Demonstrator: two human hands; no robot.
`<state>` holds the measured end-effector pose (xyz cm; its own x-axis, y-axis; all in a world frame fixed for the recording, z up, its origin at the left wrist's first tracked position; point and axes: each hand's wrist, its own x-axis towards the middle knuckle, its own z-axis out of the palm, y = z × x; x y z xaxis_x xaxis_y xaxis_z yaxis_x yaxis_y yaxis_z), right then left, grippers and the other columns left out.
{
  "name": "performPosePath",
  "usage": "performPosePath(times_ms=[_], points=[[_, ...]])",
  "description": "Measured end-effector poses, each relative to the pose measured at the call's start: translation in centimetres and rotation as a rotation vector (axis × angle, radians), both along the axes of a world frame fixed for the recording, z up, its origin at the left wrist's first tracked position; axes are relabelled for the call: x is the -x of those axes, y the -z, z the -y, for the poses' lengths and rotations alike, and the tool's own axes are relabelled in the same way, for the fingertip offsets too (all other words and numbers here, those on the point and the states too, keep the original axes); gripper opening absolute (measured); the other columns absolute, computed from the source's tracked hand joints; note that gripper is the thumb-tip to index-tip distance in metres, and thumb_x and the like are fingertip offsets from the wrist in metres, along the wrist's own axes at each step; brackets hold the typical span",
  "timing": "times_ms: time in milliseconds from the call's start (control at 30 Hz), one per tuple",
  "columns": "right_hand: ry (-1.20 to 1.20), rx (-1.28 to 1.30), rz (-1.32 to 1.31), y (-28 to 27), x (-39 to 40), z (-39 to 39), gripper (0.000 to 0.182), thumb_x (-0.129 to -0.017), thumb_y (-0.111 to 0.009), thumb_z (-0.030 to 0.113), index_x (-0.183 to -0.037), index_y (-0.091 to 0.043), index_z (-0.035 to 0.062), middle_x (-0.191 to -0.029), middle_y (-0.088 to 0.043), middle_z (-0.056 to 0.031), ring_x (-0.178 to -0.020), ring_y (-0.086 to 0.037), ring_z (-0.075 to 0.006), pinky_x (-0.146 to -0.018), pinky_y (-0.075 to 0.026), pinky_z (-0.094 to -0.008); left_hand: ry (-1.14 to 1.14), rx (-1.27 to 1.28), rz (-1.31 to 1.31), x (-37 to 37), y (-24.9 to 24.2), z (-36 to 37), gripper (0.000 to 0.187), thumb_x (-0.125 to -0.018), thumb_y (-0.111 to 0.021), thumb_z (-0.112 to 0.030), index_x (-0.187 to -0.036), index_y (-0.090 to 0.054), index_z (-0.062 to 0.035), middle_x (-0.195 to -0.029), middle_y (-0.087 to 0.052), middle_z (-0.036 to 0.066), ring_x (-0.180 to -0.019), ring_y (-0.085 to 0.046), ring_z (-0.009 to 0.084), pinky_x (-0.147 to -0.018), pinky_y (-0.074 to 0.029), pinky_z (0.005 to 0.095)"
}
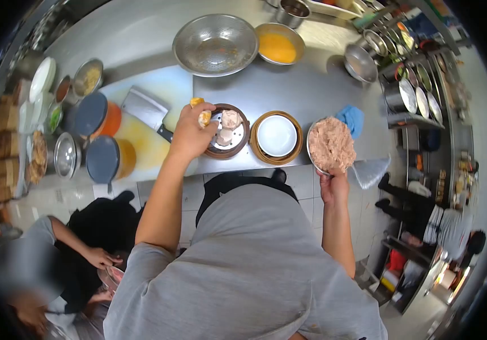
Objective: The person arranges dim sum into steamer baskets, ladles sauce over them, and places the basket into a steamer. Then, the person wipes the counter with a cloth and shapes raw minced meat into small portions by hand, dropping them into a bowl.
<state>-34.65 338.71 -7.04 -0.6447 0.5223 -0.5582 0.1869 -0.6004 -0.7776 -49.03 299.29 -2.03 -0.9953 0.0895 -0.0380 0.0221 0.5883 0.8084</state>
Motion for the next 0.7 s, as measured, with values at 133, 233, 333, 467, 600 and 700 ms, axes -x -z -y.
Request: performPosePath(times_ms=[133, 233, 333, 467, 600, 700], points=[[-0.137, 0.045, -0.069, 3.6, 6.1, -6.0, 0.048, -0.096, -0.055, 0.001, -0.143, -0.047, 0.0057, -0.117, -0.071, -0.0184, -0.077, -0.075, -0.027, -0.054, -0.059, -0.027, -0.066, -0.302, 0.131, -1.1, 0.8, 0.5, 0.037, -0.09, -0.075, -0.009, -0.126, -0.068, -0.0055, -0.117, -0.068, 0.015, -0.107, -0.069, 0.0257, -0.096, -0.055, 0.0353], [-0.249, 0.023, -0.096, 3.0, 9.9, -8.6, 0.044, -0.099, -0.057, 0.008, -0.142, -0.048, 0.0058, -0.117, -0.071, -0.018, -0.079, -0.076, -0.0261, -0.055, -0.059, -0.028, -0.114, -0.52, 0.234, -2.7, -1.3, -0.8, 0.034, -0.093, -0.073, -0.002, -0.127, -0.066, -0.0031, -0.11, -0.072, 0.007, -0.097, -0.071, 0.015, -0.086, -0.058, 0.0285], [-0.332, -0.039, -0.128, 2.2, 10.7, -9.4, 0.049, -0.107, -0.054, 0.025, -0.15, -0.04, 0.0068, -0.117, -0.071, -0.0192, -0.078, -0.075, -0.0255, -0.06, -0.058, -0.0296, -0.241, -0.567, 0.067, -3.4, -0.7, -2.2, 0.038, -0.093, -0.074, -0.003, -0.13, -0.066, -0.0035, -0.111, -0.07, 0.008, -0.098, -0.07, 0.0146, -0.088, -0.058, 0.0297], [-0.552, -0.248, -0.215, 6.5, 9.1, -13.0, 0.061, -0.113, -0.048, 0.04, -0.16, -0.028, 0.0068, -0.119, -0.069, -0.0208, -0.077, -0.073, -0.0245, -0.066, -0.059, -0.0315, -0.488, -0.544, 0.067, -4.2, -0.6, -4.3, 0.038, -0.095, -0.074, -0.007, -0.132, -0.066, -0.0067, -0.114, -0.069, 0.005, -0.103, -0.067, 0.0135, -0.09, -0.055, 0.0277], [-0.747, -0.324, -0.328, 10.1, 8.6, -14.6, 0.054, -0.115, -0.045, 0.038, -0.154, -0.04, 0.0, -0.114, -0.069, -0.0191, -0.079, -0.072, -0.0212, -0.069, -0.06, -0.0308, -0.515, -0.435, -0.007, -5.0, -2.0, -7.1, 0.037, -0.096, -0.074, -0.008, -0.132, -0.067, -0.0082, -0.114, -0.069, 0.004, -0.1, -0.066, 0.0119, -0.086, -0.055, 0.0255], [-0.801, -0.356, -0.319, 9.9, 8.8, -14.4, 0.047, -0.115, -0.047, 0.032, -0.147, -0.049, -0.0032, -0.112, -0.07, -0.0156, -0.08, -0.071, -0.0184, -0.07, -0.06, -0.0297, -0.36, -0.434, -0.124, -5.4, -2.8, -10.6, 0.038, -0.094, -0.075, -0.009, -0.132, -0.067, -0.0084, -0.111, -0.069, 0.005, -0.101, -0.066, 0.0145, -0.087, -0.054, 0.0284]])
